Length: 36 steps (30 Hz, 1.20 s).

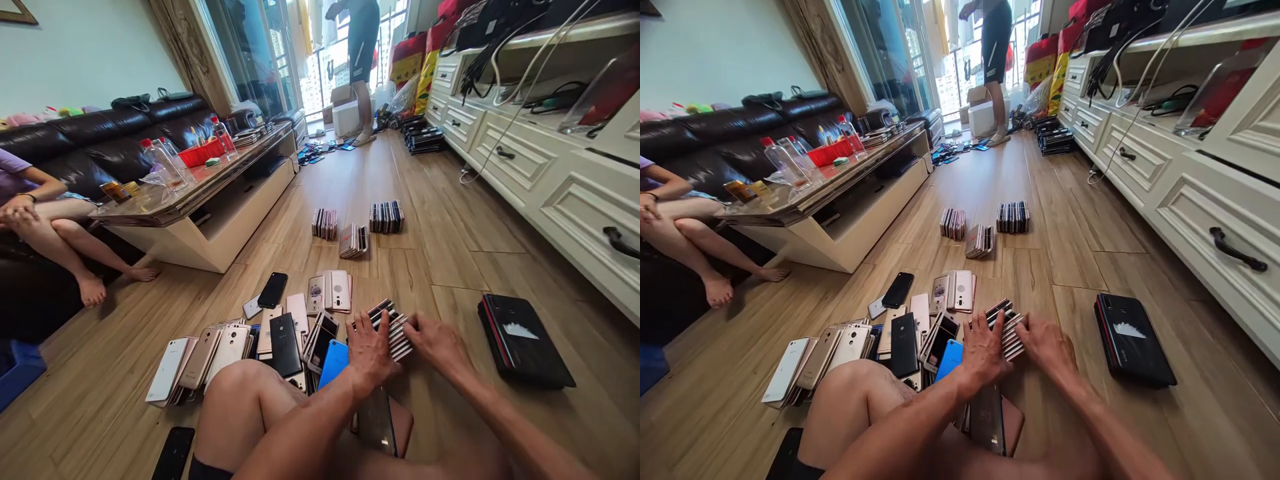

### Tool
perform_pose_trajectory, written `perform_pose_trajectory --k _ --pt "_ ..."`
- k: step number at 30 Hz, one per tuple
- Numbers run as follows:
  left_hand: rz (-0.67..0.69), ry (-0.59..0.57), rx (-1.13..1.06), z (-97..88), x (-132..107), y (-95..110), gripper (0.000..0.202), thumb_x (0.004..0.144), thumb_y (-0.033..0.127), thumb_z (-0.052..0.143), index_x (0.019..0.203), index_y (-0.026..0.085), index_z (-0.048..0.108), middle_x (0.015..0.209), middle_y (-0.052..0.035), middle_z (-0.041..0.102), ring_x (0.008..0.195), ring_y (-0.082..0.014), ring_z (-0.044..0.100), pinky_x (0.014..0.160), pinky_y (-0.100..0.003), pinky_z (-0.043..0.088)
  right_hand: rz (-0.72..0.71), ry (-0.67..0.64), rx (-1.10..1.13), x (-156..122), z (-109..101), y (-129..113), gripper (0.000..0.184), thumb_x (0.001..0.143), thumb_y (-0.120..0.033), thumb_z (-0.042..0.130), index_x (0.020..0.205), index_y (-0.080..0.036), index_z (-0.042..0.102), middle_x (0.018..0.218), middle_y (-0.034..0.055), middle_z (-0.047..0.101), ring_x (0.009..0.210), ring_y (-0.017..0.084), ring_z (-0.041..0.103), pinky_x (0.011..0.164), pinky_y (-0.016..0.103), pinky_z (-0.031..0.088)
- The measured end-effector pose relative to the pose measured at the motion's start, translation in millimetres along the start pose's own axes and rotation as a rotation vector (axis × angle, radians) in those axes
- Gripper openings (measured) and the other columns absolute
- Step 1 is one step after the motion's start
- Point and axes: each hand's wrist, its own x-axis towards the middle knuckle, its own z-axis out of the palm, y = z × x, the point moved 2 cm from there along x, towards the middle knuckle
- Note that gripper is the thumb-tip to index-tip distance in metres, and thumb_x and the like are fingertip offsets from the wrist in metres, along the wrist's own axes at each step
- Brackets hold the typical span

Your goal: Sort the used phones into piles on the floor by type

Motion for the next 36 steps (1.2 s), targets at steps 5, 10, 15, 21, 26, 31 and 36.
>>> perform_pose_trajectory --k 5,10,15,21,26,31,36 --pt "0.064 -0.067 -0.007 -16.4 1.0 -4.2 0.105 0.068 0.042 0.076 0.16 0.026 0.027 0.152 -0.0216 0.041 0.135 -0.0439 0.043 0.111 -0.058 0.036 0.247 0.02 0.3 28.2 -19.2 40.2 0.024 0.087 -0.027 0.057 0.065 -0.018 0.059 0.057 0.0024 0.062 0.056 0.016 0.059 0.053 0.024 0.038" --pt "0.181 -0.173 0.021 -25.4 4.8 -11.1 0.109 0.061 0.036 0.075 0.16 0.027 0.03 0.151 -0.0236 0.038 0.135 -0.0449 0.042 0.11 -0.059 0.034 0.357 0.121 0.259 43.4 -47.3 75.5 0.025 0.093 -0.029 0.055 0.078 -0.013 0.066 0.062 0.0037 0.063 0.065 0.017 0.061 0.06 0.026 0.044" --pt "0.168 -0.254 0.093 -29.7 7.0 -10.8 0.11 0.066 0.035 0.071 0.163 0.026 0.02 0.158 -0.0255 0.03 0.142 -0.0486 0.033 0.111 -0.065 0.028 0.233 -0.03 0.227 37.4 -17.3 42.4 0.013 0.092 -0.019 0.061 0.091 -0.014 0.072 0.088 0.0059 0.075 0.081 0.016 0.068 0.074 0.027 0.049" --pt "0.166 -0.227 0.1 -33.5 10.4 -9.1 0.106 0.064 0.03 0.068 0.161 0.026 0.027 0.149 -0.0232 0.04 0.134 -0.0457 0.042 0.106 -0.059 0.035 0.137 -0.06 0.1 12.7 -14.2 23.0 0.02 0.093 -0.022 0.061 0.105 -0.018 0.077 0.11 0.0074 0.077 0.107 0.021 0.069 0.087 0.026 0.049" --pt "0.128 -0.224 0.104 -42.5 23.7 -12.4 0.105 0.063 0.031 0.068 0.16 0.028 0.028 0.142 -0.0204 0.045 0.128 -0.0415 0.049 0.102 -0.055 0.04 0.147 -0.062 -0.017 -6.5 -44.5 32.4 0.025 0.096 -0.039 0.068 0.103 -0.015 0.073 0.11 0.008 0.074 0.106 0.024 0.068 0.095 0.042 0.053" --pt "0.036 -0.25 0.029 -51.5 45.3 -27.7 0.096 0.072 0.045 0.066 0.159 0.025 0.03 0.135 -0.022 0.05 0.124 -0.0437 0.052 0.097 -0.057 0.044 0.246 0.126 -0.101 12.4 -127.6 67.8 0.028 0.102 -0.037 0.058 0.119 -0.018 0.07 0.121 0.0087 0.072 0.113 0.023 0.067 0.098 0.042 0.053" --pt "-0.044 -0.292 -0.013 -54.5 61.1 -40.3 0.095 0.069 0.035 0.065 0.158 0.026 0.031 0.132 -0.02 0.051 0.124 -0.0428 0.052 0.097 -0.055 0.044 0.558 0.208 -0.217 11.2 -173.2 149.4 0.032 0.095 -0.018 0.054 0.118 -0.005 0.071 0.117 0.0265 0.071 0.111 0.034 0.07 0.086 0.036 0.053"
